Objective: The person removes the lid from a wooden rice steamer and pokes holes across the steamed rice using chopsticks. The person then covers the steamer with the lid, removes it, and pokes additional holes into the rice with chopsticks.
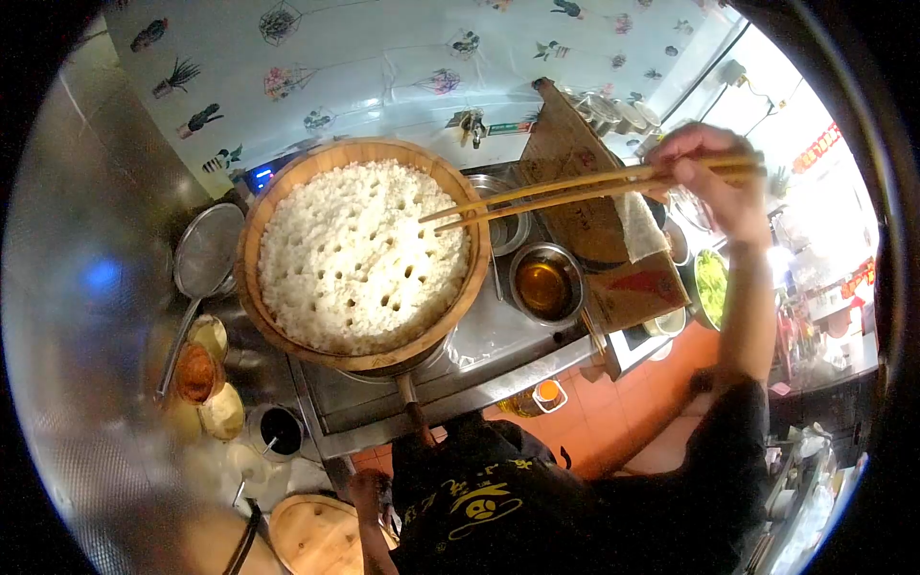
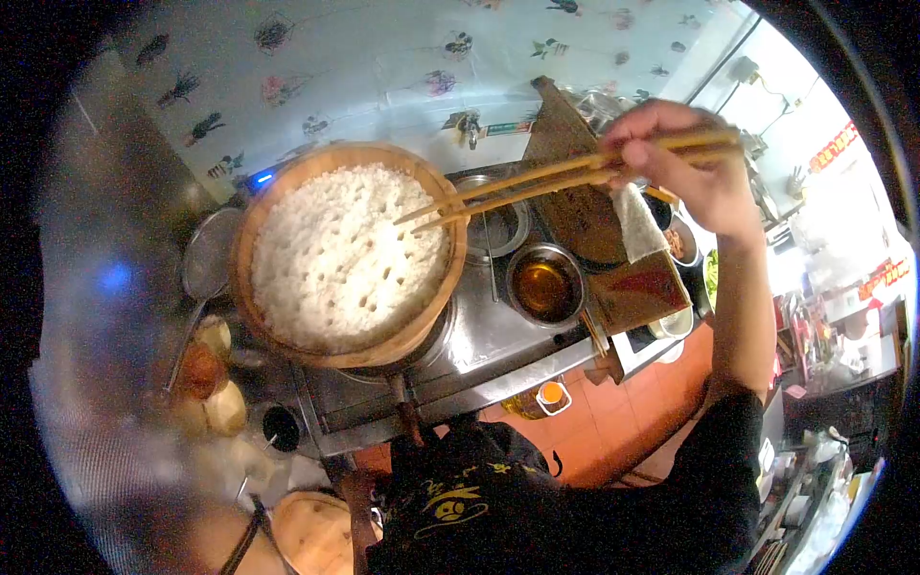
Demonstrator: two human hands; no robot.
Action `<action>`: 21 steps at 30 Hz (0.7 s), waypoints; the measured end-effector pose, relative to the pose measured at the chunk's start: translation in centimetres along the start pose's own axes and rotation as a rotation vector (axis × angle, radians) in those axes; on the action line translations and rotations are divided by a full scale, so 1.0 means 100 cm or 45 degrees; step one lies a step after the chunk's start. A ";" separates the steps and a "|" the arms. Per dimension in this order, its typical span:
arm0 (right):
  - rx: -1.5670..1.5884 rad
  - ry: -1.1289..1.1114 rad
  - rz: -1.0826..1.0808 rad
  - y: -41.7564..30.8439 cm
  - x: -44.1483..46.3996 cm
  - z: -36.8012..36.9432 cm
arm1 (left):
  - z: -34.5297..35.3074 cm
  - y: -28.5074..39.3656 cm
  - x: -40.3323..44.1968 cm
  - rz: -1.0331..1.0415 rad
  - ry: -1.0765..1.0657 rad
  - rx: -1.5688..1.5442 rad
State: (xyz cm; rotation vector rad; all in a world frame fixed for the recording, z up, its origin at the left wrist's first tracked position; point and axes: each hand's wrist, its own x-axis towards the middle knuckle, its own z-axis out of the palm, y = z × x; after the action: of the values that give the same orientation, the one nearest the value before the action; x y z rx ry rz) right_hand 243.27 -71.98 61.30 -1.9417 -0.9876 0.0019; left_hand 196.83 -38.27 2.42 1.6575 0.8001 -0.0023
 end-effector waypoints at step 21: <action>-0.150 -0.510 0.074 0.027 0.132 0.046 | 0.034 -0.139 -0.023 -0.518 -0.250 -1.346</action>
State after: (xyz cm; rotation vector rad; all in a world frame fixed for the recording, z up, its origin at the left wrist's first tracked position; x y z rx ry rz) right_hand 252.21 -60.91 61.53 -2.1243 -1.2107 0.3875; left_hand 189.60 -42.00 -9.58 0.4804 0.7714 -0.0229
